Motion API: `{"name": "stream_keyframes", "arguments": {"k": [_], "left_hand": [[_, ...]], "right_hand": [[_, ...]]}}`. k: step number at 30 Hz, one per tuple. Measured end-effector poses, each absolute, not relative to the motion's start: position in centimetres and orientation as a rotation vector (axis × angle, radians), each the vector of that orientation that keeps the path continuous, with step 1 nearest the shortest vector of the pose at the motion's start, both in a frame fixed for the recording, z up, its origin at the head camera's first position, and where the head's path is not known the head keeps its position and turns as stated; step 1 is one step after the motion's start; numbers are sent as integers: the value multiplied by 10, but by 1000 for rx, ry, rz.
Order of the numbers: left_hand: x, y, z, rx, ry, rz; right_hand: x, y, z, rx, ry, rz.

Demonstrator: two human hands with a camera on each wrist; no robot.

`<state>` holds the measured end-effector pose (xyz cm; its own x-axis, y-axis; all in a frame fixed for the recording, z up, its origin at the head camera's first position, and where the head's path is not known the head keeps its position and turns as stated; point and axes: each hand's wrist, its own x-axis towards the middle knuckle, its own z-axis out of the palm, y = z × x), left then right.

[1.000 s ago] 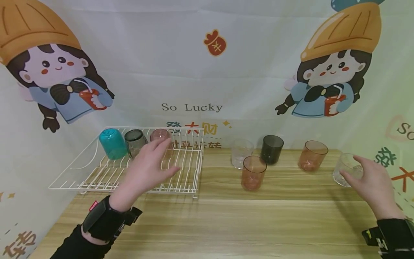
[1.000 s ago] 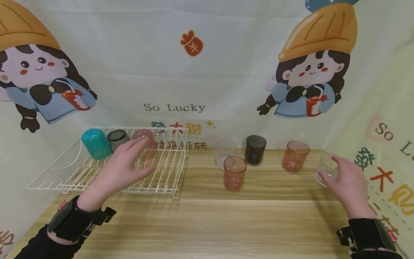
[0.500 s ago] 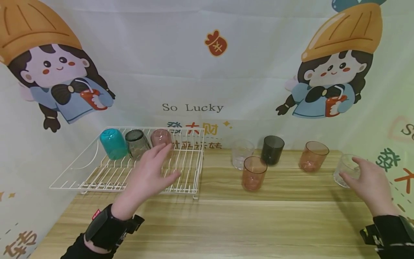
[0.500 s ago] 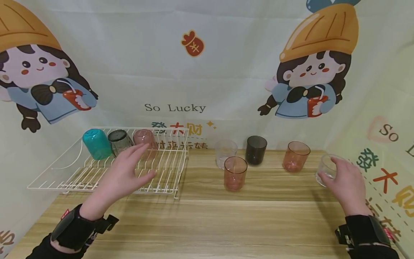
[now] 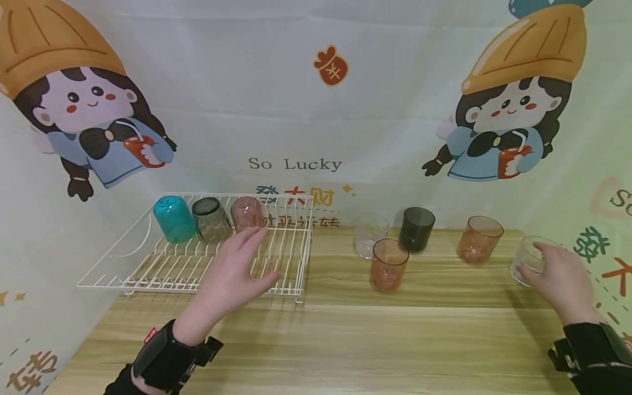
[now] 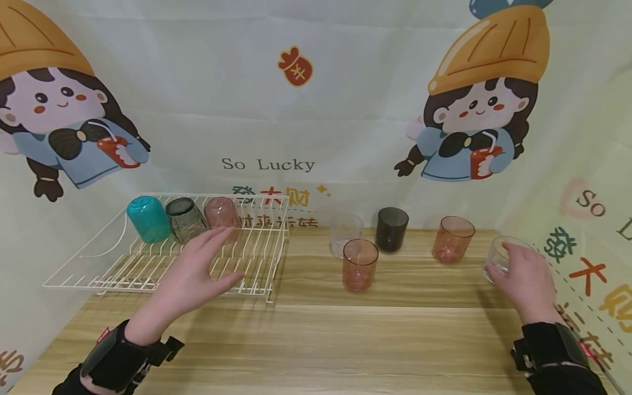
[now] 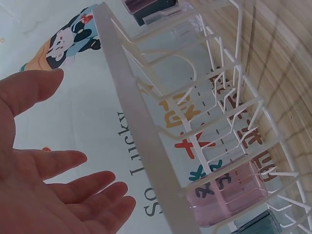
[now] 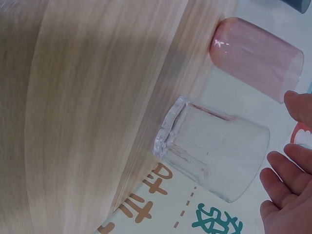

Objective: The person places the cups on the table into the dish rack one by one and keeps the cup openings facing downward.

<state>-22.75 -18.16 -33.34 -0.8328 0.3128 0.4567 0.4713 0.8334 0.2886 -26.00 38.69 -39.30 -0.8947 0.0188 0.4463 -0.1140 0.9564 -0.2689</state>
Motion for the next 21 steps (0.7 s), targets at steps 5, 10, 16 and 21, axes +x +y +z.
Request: {"name": "stream_keyframes", "arguments": {"k": [5,10,16,21], "left_hand": [[-226,-180,-335,-595,-2619,-520],[-225,-179,-339,-604,-2645,-556],[-225,-175,-345,-612,-2672,-568],[-225,-171,-350,-620,-2659,-557]], "right_hand": [[-264,391,-398,133,-2638,418],[-268,390,-400,145,-2652,421],[-268,389,-401,98,-2703,395],[-267,388,-403,73,-2715,369]]}}
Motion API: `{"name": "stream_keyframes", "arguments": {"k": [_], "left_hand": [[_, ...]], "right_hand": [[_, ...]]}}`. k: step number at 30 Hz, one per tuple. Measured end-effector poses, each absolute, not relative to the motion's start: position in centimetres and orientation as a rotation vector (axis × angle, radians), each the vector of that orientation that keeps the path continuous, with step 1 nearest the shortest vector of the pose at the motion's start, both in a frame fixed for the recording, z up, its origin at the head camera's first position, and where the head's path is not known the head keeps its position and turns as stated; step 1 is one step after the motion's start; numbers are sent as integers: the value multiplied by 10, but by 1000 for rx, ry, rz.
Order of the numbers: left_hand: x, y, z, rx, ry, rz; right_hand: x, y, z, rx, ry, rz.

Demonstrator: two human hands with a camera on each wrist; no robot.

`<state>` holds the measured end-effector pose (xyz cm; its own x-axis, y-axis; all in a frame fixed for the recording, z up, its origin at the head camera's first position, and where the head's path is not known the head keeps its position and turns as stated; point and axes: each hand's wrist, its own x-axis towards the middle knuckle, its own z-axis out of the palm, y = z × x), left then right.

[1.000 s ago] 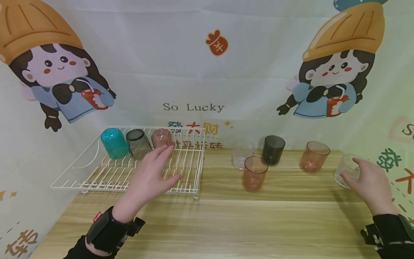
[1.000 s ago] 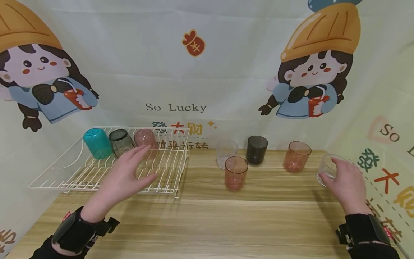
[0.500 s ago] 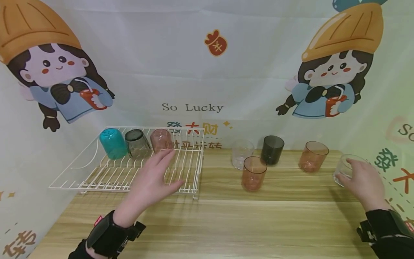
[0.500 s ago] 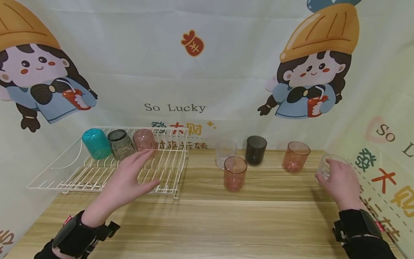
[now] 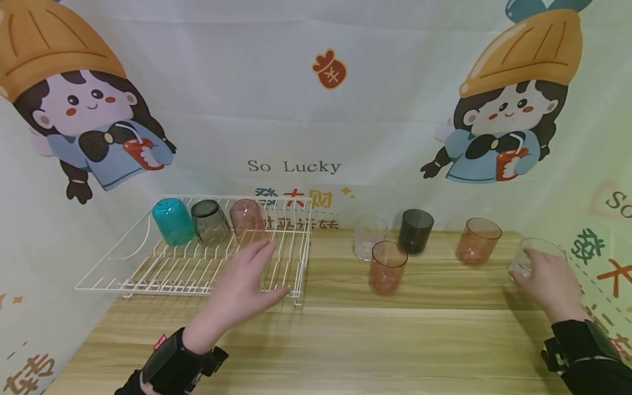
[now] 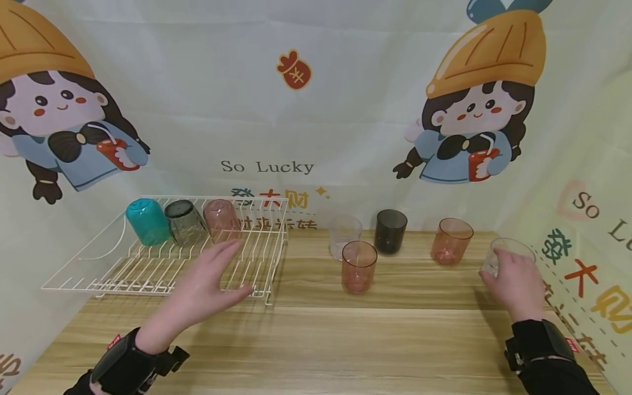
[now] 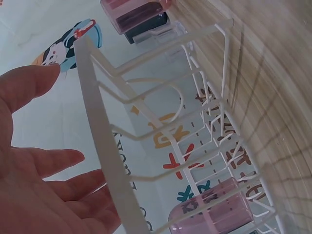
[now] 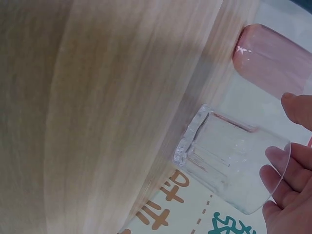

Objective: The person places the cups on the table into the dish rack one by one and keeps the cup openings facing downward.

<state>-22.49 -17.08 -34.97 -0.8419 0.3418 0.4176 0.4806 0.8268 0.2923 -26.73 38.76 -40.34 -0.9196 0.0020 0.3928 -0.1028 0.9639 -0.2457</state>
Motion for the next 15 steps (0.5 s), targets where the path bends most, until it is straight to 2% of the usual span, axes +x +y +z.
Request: {"name": "stream_keyframes", "arguments": {"k": [15], "left_hand": [[-224,-155,-358,-658,-2630,-629]], "right_hand": [[-265,384,-404,-22,-2711,323]]}}
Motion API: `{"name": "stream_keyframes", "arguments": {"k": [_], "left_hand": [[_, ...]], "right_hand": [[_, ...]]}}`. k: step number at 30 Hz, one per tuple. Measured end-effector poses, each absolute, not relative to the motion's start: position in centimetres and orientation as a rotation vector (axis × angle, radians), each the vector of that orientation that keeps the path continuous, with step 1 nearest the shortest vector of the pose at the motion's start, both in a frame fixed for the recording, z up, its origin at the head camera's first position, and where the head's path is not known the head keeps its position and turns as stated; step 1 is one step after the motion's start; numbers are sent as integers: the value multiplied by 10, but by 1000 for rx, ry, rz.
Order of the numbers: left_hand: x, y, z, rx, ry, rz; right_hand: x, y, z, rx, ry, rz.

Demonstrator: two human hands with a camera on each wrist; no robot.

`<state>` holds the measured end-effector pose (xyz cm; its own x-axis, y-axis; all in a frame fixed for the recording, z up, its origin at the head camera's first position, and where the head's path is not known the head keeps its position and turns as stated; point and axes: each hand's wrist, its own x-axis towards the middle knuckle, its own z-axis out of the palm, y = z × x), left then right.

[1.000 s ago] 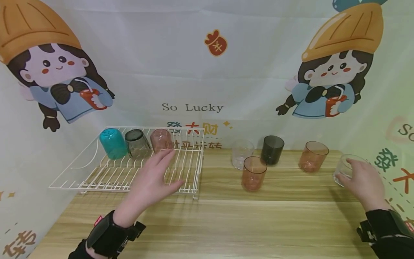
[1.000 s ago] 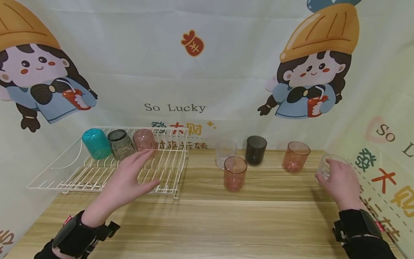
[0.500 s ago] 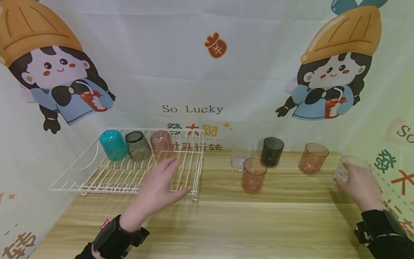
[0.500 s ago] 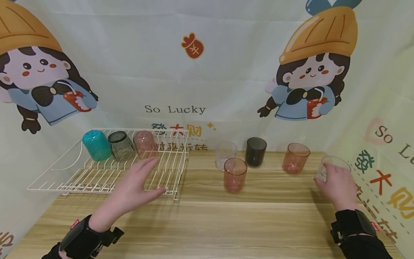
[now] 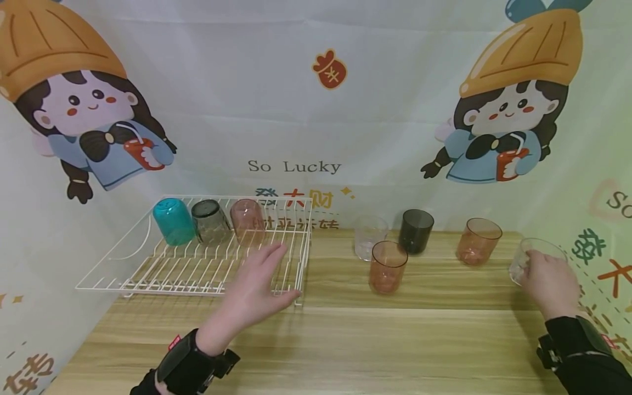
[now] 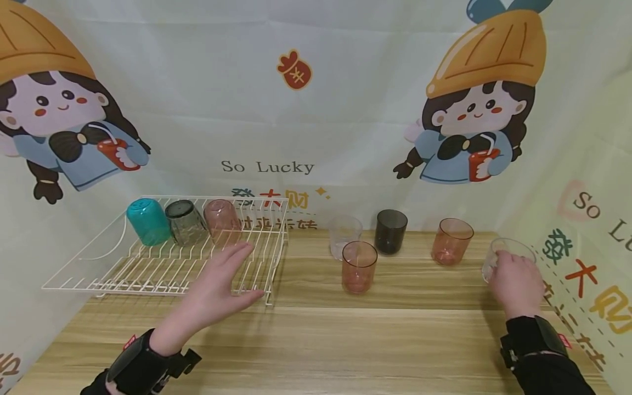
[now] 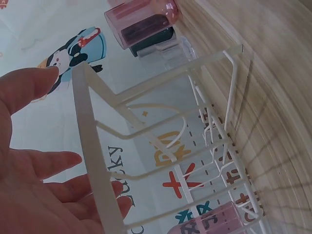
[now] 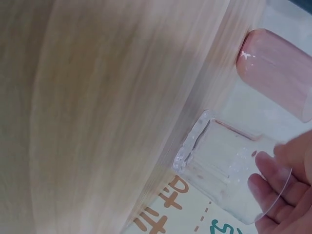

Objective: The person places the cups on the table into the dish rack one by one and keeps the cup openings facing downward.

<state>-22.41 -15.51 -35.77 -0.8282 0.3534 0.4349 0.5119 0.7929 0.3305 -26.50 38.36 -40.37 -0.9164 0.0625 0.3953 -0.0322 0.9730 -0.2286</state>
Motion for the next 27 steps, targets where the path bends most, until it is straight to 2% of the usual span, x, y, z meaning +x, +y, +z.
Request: {"name": "stream_keyframes", "arguments": {"k": [27], "left_hand": [[-228,-138,-360,-720,-2616,-637]], "right_hand": [[-244,378,-401,-144,-2625,344]]}}
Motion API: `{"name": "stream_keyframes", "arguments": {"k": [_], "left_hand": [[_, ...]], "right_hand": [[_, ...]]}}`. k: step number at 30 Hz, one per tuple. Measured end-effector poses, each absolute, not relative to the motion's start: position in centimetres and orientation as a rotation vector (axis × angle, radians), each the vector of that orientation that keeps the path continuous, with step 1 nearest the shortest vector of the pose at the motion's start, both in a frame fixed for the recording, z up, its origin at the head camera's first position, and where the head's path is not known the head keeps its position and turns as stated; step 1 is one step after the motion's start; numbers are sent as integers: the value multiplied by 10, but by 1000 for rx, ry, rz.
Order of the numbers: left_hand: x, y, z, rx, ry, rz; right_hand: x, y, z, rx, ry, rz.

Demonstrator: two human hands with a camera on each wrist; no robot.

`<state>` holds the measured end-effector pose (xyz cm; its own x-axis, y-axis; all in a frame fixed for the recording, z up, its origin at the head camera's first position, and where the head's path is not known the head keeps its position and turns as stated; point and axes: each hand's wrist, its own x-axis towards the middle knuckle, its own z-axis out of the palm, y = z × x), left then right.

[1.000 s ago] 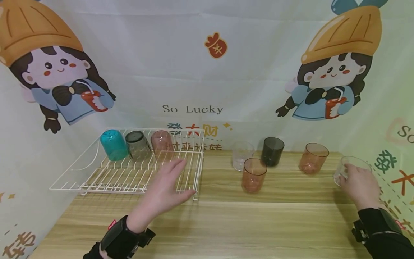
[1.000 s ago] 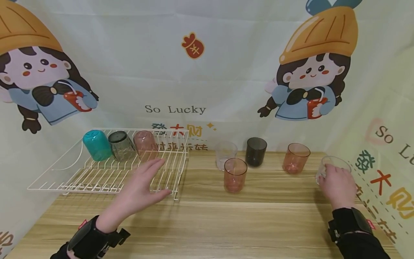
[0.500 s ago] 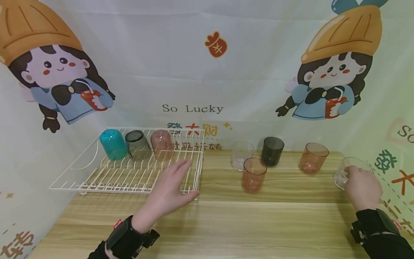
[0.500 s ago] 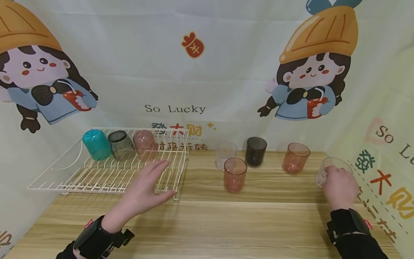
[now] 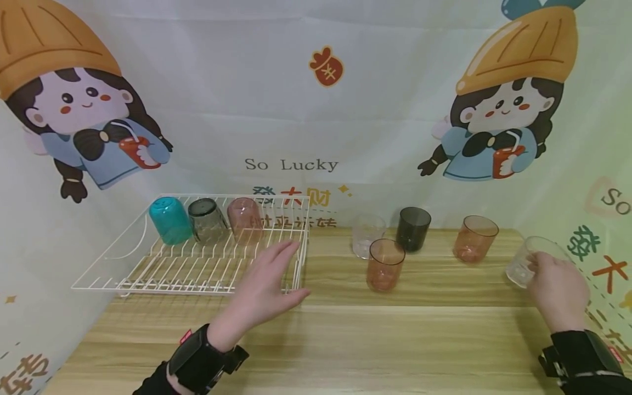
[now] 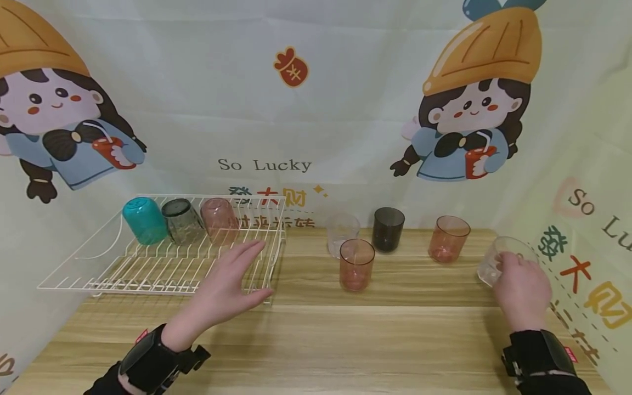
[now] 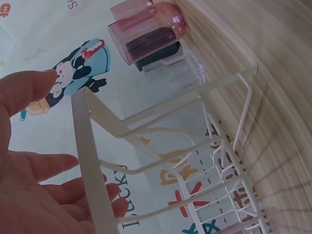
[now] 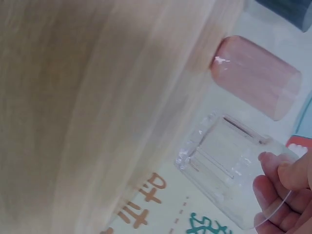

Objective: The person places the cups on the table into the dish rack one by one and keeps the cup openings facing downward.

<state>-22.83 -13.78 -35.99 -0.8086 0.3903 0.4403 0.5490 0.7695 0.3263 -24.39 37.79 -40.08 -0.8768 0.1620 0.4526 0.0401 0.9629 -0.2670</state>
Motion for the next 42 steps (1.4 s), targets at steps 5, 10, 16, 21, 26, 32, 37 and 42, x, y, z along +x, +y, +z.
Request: {"name": "stream_keyframes", "arguments": {"k": [5,10,16,21,26,32,37,42], "left_hand": [[-230,-134,-360,-724,-2615,-623],[-230,-132,-359,-734,-2599,-638],[-230,-130,-358,-733,-2590,-651],[-230,-129,-356,-737,-2578,-660],[-231,-129,-355,-753,-2560,-661],[-231,-129,-353,-764,-2550,-678],[-232,-127,-350,-772,-2537,-696],[-232,-125,-346,-774,-2530,-716]], "right_hand": [[-240,371,-394,-82,-2606,344],[-236,362,-388,10,-2567,354],[-233,347,-377,94,-2489,386],[-230,331,-365,147,-2438,413],[-226,316,-357,203,-2350,400],[-223,302,-350,263,-2294,411],[-220,292,-345,319,-2247,428],[-217,282,-339,393,-2185,456]]}}
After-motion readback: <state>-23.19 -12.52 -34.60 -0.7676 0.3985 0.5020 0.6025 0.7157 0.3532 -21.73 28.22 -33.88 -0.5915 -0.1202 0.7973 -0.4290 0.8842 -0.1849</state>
